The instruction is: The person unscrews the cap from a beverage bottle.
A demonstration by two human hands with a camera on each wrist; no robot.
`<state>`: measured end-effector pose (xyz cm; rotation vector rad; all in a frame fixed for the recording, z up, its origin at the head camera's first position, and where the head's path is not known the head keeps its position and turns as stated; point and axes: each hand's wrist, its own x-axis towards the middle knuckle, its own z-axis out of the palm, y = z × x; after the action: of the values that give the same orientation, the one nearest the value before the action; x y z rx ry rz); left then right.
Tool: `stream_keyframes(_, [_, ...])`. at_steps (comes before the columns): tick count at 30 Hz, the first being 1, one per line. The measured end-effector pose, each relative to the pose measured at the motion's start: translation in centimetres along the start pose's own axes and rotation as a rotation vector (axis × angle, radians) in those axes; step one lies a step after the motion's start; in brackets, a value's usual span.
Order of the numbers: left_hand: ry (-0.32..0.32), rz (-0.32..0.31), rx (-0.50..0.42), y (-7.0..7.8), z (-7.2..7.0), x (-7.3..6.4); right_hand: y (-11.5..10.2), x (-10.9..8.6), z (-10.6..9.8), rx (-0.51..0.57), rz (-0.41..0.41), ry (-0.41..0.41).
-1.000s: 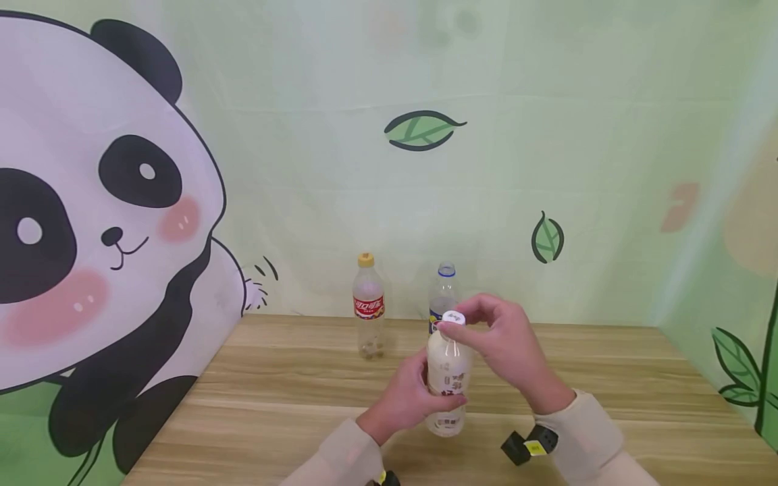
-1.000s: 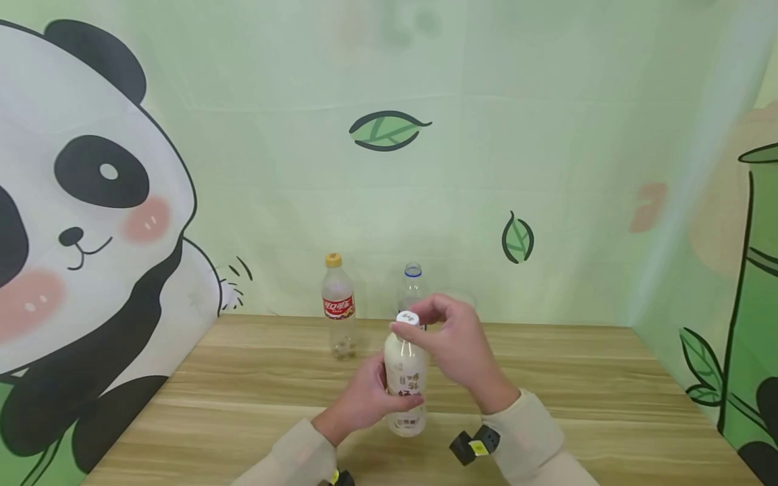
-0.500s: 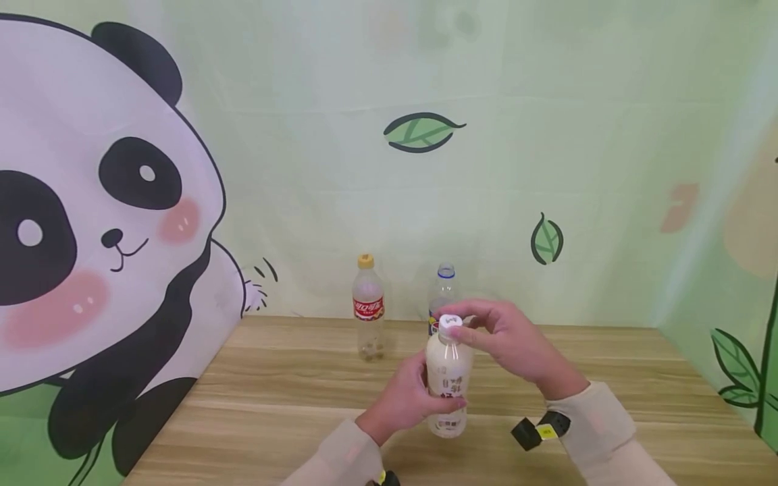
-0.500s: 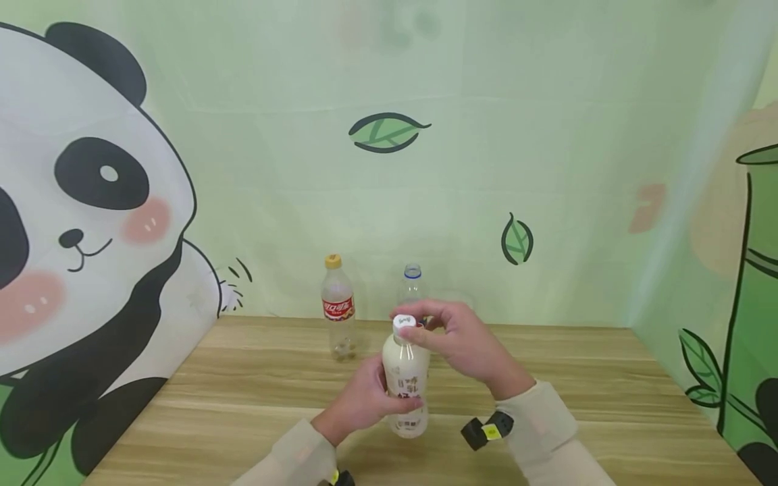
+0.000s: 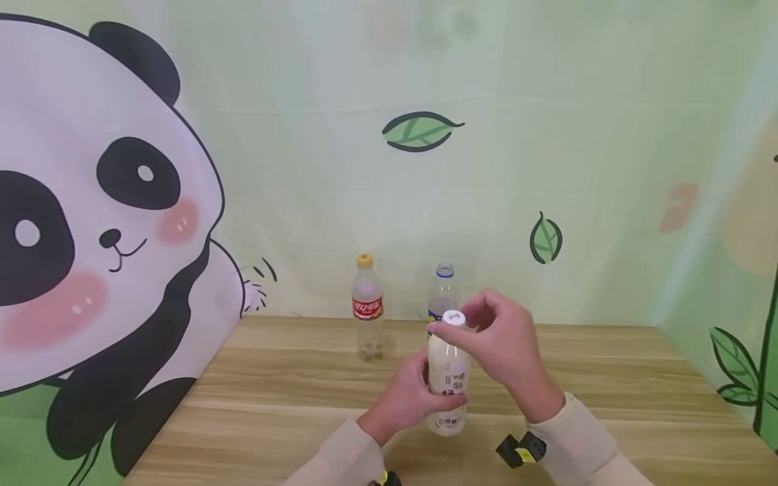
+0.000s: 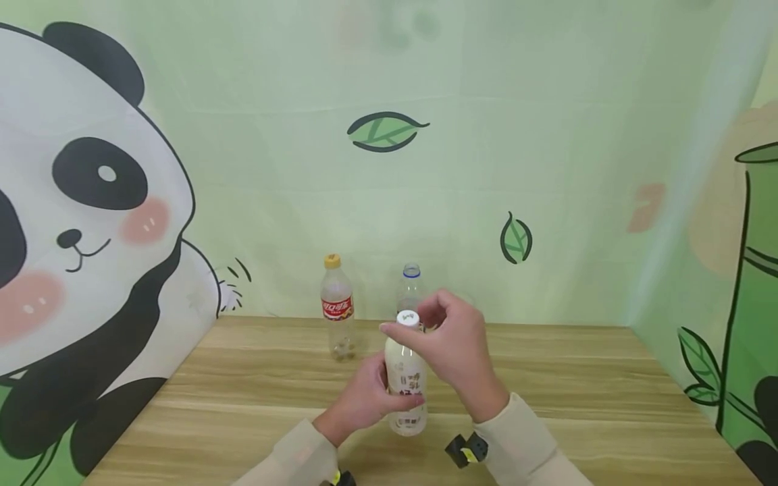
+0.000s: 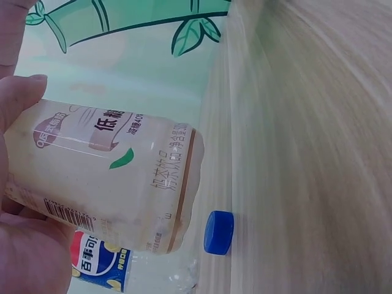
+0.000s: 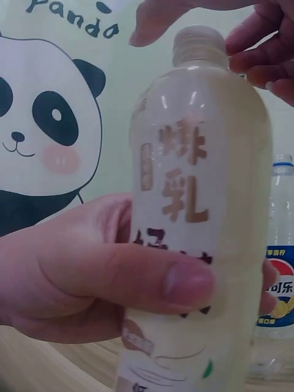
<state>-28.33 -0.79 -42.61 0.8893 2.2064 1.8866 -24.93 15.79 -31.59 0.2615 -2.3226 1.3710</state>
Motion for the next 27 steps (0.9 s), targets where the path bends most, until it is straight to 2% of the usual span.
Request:
stream_keyframes(7, [0.003, 0.002, 0.009, 0.03, 0.09, -0.06, 0.10, -0.13, 0.40, 0.014, 0.011, 0.014])
stream_keyframes(12, [0.009, -0.003, 0.012, -0.13, 0.12, -0.08, 0.32, -0.03, 0.49, 0.062, 0.043, -0.031])
stream_keyframes(16, [0.014, -0.008, 0.014, -0.25, 0.16, -0.15, 0.42, 0.14, 0.49, 0.085, 0.040, -0.069])
stream_keyframes(21, [0.016, -0.019, 0.007, -0.24, 0.09, -0.19, 0.36, 0.26, 0.26, 0.103, 0.040, -0.147])
stream_keyframes(27, [0.012, -0.020, 0.004, -0.19, 0.04, -0.14, 0.35, 0.46, 0.00, 0.209, 0.094, -0.273])
